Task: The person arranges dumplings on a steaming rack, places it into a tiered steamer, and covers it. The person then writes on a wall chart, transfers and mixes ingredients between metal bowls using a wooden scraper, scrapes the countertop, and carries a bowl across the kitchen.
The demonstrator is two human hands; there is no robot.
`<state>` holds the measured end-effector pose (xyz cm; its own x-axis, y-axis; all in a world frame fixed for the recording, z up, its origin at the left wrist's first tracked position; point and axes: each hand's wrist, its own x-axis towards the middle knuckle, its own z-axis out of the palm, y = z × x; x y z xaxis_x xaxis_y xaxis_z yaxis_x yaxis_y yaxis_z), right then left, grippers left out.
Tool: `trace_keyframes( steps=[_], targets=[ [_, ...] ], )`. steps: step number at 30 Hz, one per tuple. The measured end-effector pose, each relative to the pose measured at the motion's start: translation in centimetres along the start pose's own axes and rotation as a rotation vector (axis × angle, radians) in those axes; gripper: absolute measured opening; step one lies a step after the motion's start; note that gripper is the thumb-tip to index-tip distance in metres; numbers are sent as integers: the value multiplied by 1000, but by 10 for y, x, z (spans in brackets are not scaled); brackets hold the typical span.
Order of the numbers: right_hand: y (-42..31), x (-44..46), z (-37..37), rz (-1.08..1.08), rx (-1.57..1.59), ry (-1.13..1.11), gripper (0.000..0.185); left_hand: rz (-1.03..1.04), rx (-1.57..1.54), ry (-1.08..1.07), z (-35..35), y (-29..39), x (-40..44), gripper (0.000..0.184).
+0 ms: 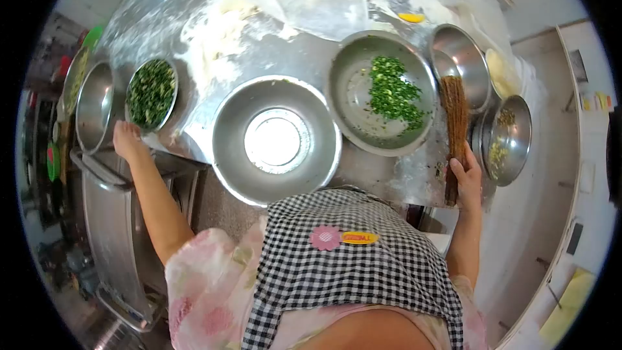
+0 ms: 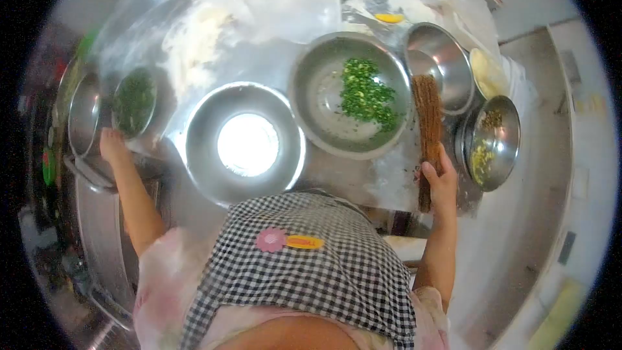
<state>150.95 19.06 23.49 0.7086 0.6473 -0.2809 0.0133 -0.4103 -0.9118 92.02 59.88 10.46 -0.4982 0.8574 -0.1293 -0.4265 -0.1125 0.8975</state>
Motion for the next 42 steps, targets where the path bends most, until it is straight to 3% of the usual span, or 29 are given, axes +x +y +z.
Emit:
trace_keyframes(
  steps=[2,3,6,7,8,10,11,12,14,17,18,19,20,21,22,23,24,26,27,31,34,36,38,42],
  targets=[
    [12,3,-6,-1,37,9,55,25,297,-224,51,9,-93,17],
    [16,3,-10,8,18,28,55,-113,549,-134,81,18,-142,23],
    [26,1,-10,-17,-49,7,55,-440,979,-636,89,26,-195,33],
    [29,2,-12,-47,-69,-25,56,-402,1122,-747,75,12,-190,38],
    [31,2,-10,-70,-27,-41,57,-246,1186,-686,62,-6,-196,39],
    [32,7,-10,-65,0,-86,60,-297,1012,-705,56,-10,-202,42],
    [30,10,-10,-45,-22,-99,62,-477,741,-792,53,-4,-200,43],
    [33,14,-7,-51,-20,-98,63,-500,701,-643,64,21,-209,39],
    [35,16,-6,-48,-25,-67,65,-425,645,-567,44,45,-192,36],
    [25,16,-3,-71,-51,-101,64,-94,700,-410,9,89,-146,34],
    [22,18,-2,-63,-31,-104,64,-15,765,-159,26,111,-154,32],
    [19,21,1,-57,-10,-104,63,19,568,-167,11,114,-130,32],
    [15,12,3,-38,13,-82,62,-100,320,17,17,140,-108,30],
    [22,20,-1,-66,-10,-94,61,40,297,148,31,145,-103,27],
    [33,27,-8,-93,-36,-97,59,-7,125,133,27,146,-83,22],
    [39,28,-15,-114,-62,-90,58,18,239,88,-17,142,-23,20],
    [34,15,-2,-60,-27,-72,58,116,112,26,-28,132,3,20],
    [29,7,2,12,45,-66,57,576,1015,75,5,116,-36,24],
    [36,5,-4,13,76,-61,56,390,1011,16,-23,110,18,63],
    [35,-7,-10,-12,110,-8,59,541,1425,69,-16,94,67,33],
    [40,-21,-16,50,147,12,60,660,1520,87,-6,82,60,17],
    [51,-27,-19,54,142,48,60,647,1485,98,1,72,58,16],
    [44,-34,-20,109,138,75,58,471,1249,86,18,57,61,16],
    [64,-43,-25,40,82,99,58,11,400,8,73,22,69,16]
  ],
)
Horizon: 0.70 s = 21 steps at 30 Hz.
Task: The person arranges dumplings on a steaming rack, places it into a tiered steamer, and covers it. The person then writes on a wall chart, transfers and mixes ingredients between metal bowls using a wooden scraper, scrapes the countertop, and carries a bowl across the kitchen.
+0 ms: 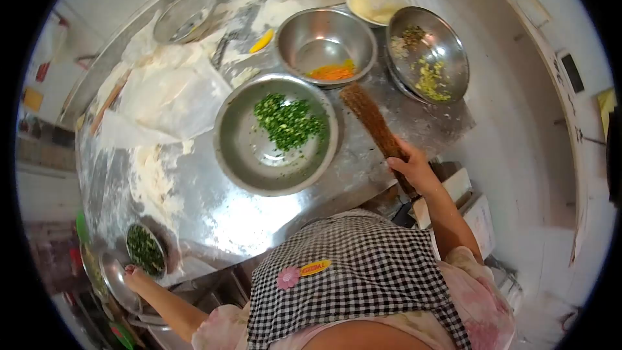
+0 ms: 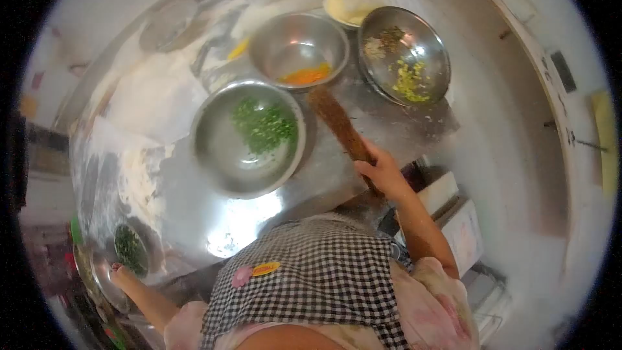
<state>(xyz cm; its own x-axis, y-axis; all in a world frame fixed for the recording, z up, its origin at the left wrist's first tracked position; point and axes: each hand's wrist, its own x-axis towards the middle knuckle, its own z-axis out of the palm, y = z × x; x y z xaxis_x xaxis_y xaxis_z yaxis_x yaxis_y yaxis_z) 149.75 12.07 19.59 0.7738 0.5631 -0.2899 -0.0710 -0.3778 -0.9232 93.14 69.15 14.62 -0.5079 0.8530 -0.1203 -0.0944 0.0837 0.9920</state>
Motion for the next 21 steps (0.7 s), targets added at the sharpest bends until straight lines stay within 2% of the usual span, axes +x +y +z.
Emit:
trace_keyframes(
  steps=[2,4,6,8,9,10,11,12,13,14,17,18,19,21],
  targets=[
    [-7,0,-2,-35,-44,13,58,-180,-309,-126,43,-1,2,17],
    [-3,3,-10,-18,1,5,59,-324,-471,-351,86,-6,-3,18],
    [-2,2,-19,-2,44,-3,60,-399,-478,-810,128,-24,-16,23],
    [-6,0,-24,10,81,2,61,-321,-396,-494,206,32,-175,19],
    [-2,0,-28,-37,84,16,61,-343,-434,-711,223,22,-183,15],
    [8,1,-37,-89,91,29,61,-469,-463,-1080,236,21,-201,13],
    [14,0,-43,-137,97,48,61,-359,-335,-928,260,35,-263,12],
    [17,-2,-49,-122,145,75,60,-338,-316,-910,277,37,-312,12],
    [17,-5,-56,-106,192,102,58,-480,-311,-1131,291,24,-328,12],
    [16,-8,-63,-89,238,128,57,-538,-235,-1274,301,21,-361,12],
    [8,-12,-96,-42,240,220,59,-573,-124,-1373,332,15,-469,14],
    [7,-14,-103,-94,267,262,60,-598,-48,-1514,341,6,-488,16],
    [8,-16,-112,-72,254,314,60,-593,-27,-1489,339,14,-524,14],
    [11,-17,-134,-26,222,419,59,-579,-7,-1675,349,-4,-562,13]
  ],
)
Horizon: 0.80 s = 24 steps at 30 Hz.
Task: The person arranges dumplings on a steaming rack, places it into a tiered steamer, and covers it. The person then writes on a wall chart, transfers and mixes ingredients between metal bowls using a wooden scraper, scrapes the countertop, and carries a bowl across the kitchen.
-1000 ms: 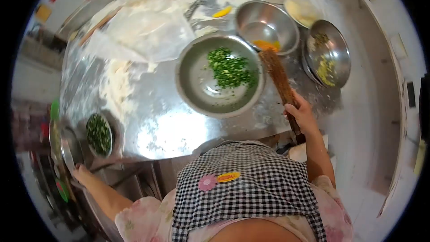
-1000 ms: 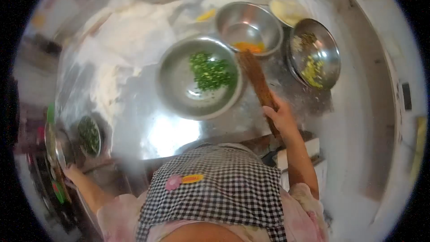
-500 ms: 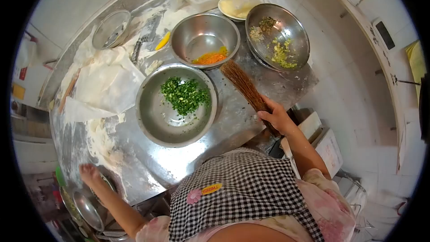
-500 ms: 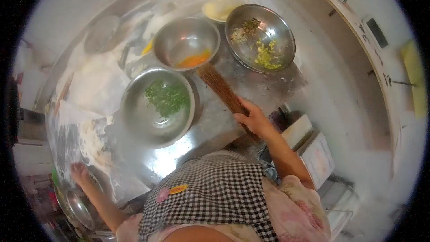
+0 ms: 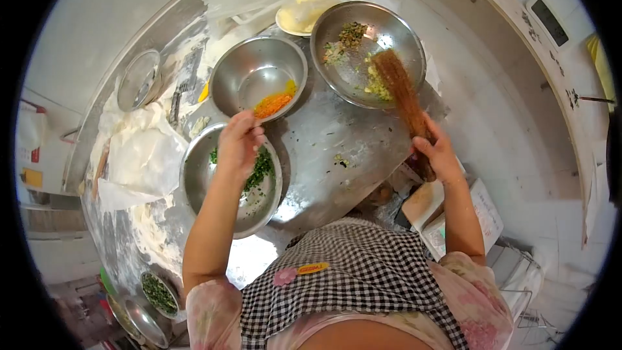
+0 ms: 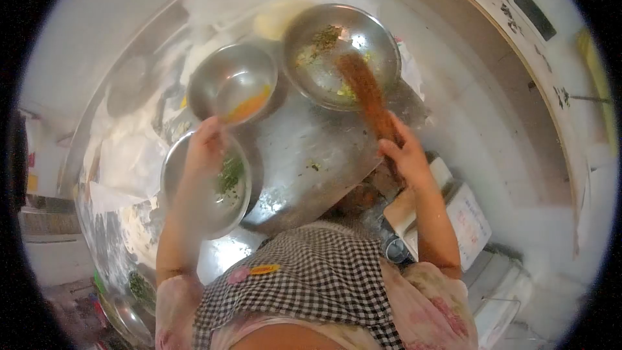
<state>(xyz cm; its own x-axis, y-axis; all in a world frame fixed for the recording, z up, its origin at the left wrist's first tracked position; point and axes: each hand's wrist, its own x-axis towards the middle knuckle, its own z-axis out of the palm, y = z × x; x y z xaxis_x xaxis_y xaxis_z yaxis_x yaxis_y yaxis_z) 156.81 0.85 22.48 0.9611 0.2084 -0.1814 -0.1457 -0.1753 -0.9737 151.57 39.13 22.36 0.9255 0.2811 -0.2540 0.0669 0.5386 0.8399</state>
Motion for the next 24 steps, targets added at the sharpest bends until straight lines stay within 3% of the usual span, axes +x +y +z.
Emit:
trace_keyframes(
  steps=[4,10,14,17,20,23,24],
  targets=[
    [-15,34,-45,-124,-227,98,54,-94,76,-40,55,-16,37,13],
    [-33,68,-65,-122,-168,104,50,-75,96,19,95,-36,69,16],
    [-31,82,-56,-61,-100,53,51,-139,92,-59,93,-95,52,18],
    [-21,96,-56,-65,-96,12,57,-289,475,-146,95,-100,27,19],
    [-24,106,-61,-61,-91,-20,57,-122,727,-87,93,-91,28,22],
    [-37,119,-61,-59,-128,-61,56,137,312,57,91,-84,51,25],
    [-41,124,-62,-71,-159,-81,56,159,318,86,92,-78,59,25]
  ],
)
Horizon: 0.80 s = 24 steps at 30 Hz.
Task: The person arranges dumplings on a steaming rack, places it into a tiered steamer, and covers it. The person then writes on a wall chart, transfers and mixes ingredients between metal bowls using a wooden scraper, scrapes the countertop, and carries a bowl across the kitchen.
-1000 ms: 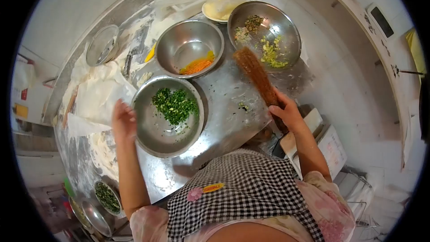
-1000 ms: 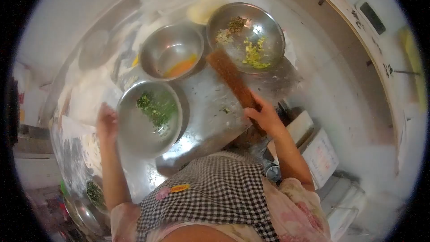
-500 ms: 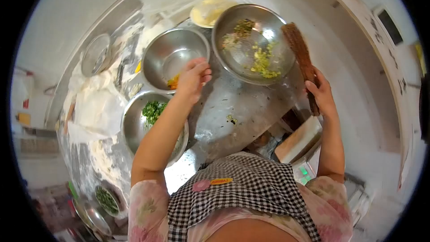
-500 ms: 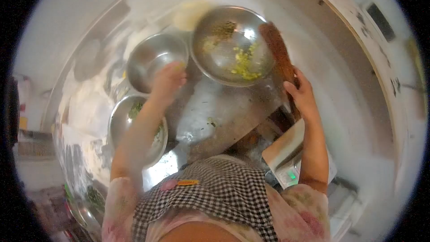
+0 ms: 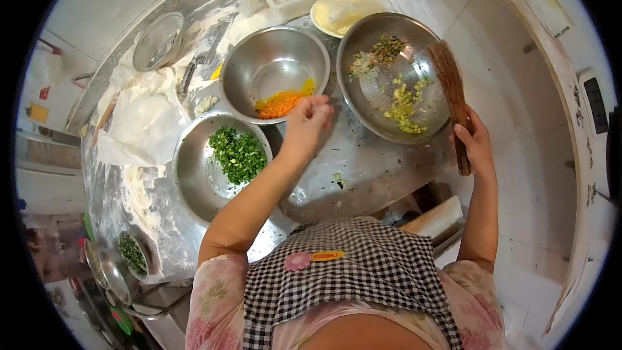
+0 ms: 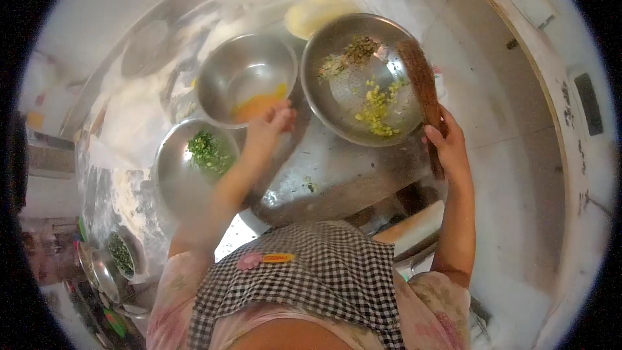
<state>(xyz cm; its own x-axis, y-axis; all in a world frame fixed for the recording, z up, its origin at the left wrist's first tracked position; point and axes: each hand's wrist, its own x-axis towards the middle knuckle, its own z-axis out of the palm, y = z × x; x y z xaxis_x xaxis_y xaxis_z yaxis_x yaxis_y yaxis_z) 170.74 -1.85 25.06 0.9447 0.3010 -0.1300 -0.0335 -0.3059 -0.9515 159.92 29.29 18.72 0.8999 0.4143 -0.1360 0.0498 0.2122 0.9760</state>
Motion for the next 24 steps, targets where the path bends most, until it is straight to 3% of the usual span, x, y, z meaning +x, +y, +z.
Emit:
trace_keyframes(
  steps=[5,10,19,24],
  targets=[
    [-21,18,10,-71,-202,-60,51,6,-9,75,13,23,30,28],
    [-30,36,21,8,-208,-213,52,9,31,-15,28,16,42,33],
    [-17,41,4,56,-169,-77,52,-16,20,-30,27,1,62,33],
    [-15,41,10,-15,-314,-157,54,-37,23,-31,28,15,51,29]
  ],
)
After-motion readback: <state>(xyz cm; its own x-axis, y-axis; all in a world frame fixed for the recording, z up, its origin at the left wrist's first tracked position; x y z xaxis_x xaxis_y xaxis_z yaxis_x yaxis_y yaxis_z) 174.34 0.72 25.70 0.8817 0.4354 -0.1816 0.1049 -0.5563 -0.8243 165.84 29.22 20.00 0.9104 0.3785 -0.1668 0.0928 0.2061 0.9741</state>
